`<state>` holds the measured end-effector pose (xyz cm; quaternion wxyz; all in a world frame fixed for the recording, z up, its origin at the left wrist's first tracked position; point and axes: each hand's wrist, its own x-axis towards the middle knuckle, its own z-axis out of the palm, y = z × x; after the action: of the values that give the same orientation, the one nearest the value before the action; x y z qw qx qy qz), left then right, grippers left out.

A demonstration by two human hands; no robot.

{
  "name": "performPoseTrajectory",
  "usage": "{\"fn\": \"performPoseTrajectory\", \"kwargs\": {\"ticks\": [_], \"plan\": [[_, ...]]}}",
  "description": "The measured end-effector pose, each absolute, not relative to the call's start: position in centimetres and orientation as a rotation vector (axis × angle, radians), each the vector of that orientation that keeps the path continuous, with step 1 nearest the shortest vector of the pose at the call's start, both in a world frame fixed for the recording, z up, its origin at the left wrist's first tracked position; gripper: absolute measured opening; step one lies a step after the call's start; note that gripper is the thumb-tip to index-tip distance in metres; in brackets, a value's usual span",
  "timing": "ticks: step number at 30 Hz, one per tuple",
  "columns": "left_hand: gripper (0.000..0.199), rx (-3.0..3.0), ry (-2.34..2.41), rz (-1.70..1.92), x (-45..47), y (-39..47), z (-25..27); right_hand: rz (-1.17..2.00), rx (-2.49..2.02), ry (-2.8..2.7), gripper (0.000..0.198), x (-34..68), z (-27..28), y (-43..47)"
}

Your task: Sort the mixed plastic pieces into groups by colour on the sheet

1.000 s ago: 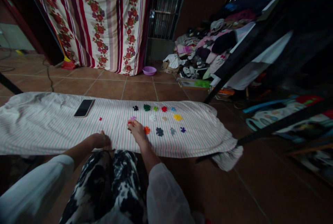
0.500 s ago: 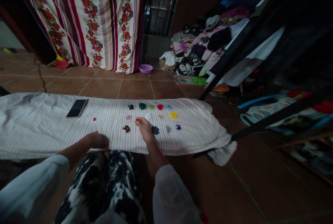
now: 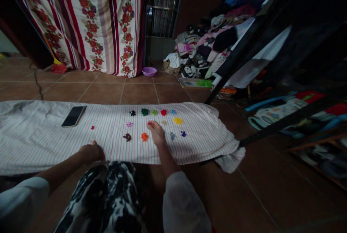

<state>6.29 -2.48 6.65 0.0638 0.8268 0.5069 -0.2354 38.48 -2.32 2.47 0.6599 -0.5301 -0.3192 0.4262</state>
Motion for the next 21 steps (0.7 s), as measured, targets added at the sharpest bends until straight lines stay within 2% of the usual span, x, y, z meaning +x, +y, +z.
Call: {"fn": "performPoseTrajectory", "kwargs": {"ticks": [5, 21], "plan": [[0.053, 2.475, 1.531, -0.882, 6.6, -2.8, 7.3, 0.928, -1.240, -0.709, 0.038, 40.3, 2.0, -2.0], [0.060, 2.401, 1.557, -0.971, 7.3, -3.5, 8.5, 0.745, -1.338, -0.684, 0.039, 43.9, 0.7, -0.7]]}}
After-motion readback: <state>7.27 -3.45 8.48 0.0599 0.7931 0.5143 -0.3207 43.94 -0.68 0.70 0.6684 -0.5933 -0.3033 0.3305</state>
